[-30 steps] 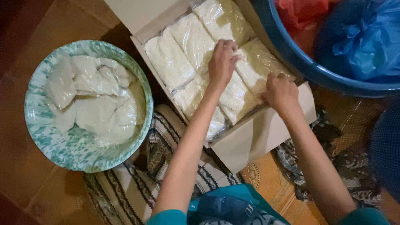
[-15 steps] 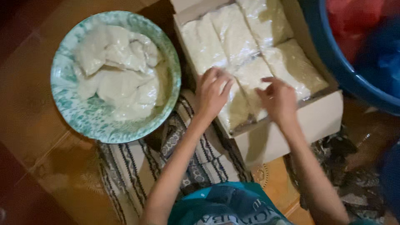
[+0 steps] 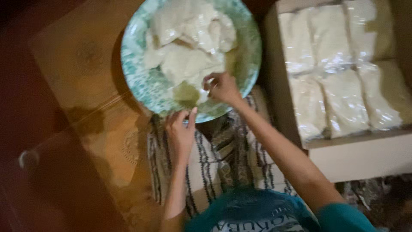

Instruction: The person sits on the floor and repeatedly transfers white, dough-like food items from a green and white patterned bowl into clear plastic bags. They flatten each portion by hand before placing it into a cardboard box alongside other packaged units.

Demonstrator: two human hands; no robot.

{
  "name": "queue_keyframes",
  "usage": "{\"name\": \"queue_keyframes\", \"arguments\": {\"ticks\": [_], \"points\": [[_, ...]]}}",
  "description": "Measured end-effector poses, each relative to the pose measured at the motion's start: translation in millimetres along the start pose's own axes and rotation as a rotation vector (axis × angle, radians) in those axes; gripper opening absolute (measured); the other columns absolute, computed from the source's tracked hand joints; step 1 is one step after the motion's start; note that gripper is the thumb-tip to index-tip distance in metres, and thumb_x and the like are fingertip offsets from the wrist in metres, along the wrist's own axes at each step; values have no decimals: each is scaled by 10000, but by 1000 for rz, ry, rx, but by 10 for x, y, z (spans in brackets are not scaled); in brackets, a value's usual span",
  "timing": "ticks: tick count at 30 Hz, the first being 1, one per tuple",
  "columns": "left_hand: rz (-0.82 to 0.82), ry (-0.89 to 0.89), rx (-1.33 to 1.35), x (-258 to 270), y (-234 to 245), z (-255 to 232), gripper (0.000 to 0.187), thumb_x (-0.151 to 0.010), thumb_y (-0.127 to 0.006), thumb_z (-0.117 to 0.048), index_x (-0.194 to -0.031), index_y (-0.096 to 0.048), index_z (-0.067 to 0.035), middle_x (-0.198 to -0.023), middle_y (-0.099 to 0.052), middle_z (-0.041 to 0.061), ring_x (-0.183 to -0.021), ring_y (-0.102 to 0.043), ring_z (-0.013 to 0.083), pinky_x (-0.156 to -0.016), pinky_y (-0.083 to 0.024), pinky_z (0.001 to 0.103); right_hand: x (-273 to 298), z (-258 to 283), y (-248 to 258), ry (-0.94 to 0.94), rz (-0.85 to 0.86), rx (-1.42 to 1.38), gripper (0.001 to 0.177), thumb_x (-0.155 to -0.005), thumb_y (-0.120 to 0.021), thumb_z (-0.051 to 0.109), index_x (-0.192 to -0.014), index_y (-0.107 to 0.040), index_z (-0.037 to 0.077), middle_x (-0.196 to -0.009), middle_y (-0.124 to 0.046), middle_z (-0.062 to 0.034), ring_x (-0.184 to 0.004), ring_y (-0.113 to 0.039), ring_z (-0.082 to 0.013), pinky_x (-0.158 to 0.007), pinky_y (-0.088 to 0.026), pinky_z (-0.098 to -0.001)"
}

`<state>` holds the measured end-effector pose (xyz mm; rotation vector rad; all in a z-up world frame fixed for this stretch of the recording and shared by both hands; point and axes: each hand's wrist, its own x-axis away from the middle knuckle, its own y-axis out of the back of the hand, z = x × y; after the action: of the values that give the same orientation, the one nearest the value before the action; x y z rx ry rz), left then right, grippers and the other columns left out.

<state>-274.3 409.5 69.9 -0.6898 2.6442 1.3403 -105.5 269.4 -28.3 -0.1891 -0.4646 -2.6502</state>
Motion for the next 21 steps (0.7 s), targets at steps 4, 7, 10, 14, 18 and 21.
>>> {"name": "queue_keyframes", "arguments": {"ticks": [4, 7, 10, 14, 18, 21], "points": [[-29, 15, 175, 12, 5, 212, 153, -1007, -709, -189, -1005, -721, -36, -981, -740, 122, -914, -688, 285, -858, -517, 429, -852, -495, -322, -491, -150, -508, 571, -814, -813, 184, -1272, -529, -5, -873, -717, -161, -660, -741, -303, -579, -651, -443], [-18, 67, 257, 40, 50, 261, 158, -1003, -694, -199, -1046, -740, -54, -997, -751, 108, -909, -701, 268, -867, -526, 421, -1110, -706, -409, -528, -278, -536, 415, -809, -835, 214, -1061, -639, -51, -781, -716, -161, -607, -721, -281, -560, -638, -423], [3, 98, 256, 65, 115, 269, 182, -997, -683, -203, -1077, -742, -51, -1027, -747, 117, -927, -696, 277, -889, -525, 430, -1319, -699, -415, -542, -376, -512, 387, -837, -896, 227, -884, -659, -76, -727, -645, -132, -570, -640, -249, -498, -522, -430], [8, 102, 317, 103, 140, 308, 192, -1036, -651, -214, -1121, -718, -55, -1063, -741, 119, -995, -697, 275, -900, -544, 418, -1250, -518, -397, -479, -285, -413, 229, -869, -818, 187, -894, -703, -10, -772, -689, -106, -634, -683, -237, -540, -569, -375], [132, 379, 484, 227, 19, 347, 231, -1034, -624, -215, -1181, -713, -60, -1107, -736, 114, -1023, -711, 230, -912, -579, 413, -866, -275, -381, -395, -28, -765, 265, -947, -586, 137, -1095, -726, -32, -1081, -679, -155, -881, -620, -263, -788, -634, -406], [246, 608, 807, 272, -318, 424, 424, -991, -533, -371, -1253, -693, -79, -1124, -769, 130, -1030, -770, 244, -962, -642, 392, -352, 61, -322, -388, 20, -896, 317, -946, -603, 144, -1182, -581, -67, -1285, -620, -182, -1146, -659, -347, -998, -598, -475]]}}
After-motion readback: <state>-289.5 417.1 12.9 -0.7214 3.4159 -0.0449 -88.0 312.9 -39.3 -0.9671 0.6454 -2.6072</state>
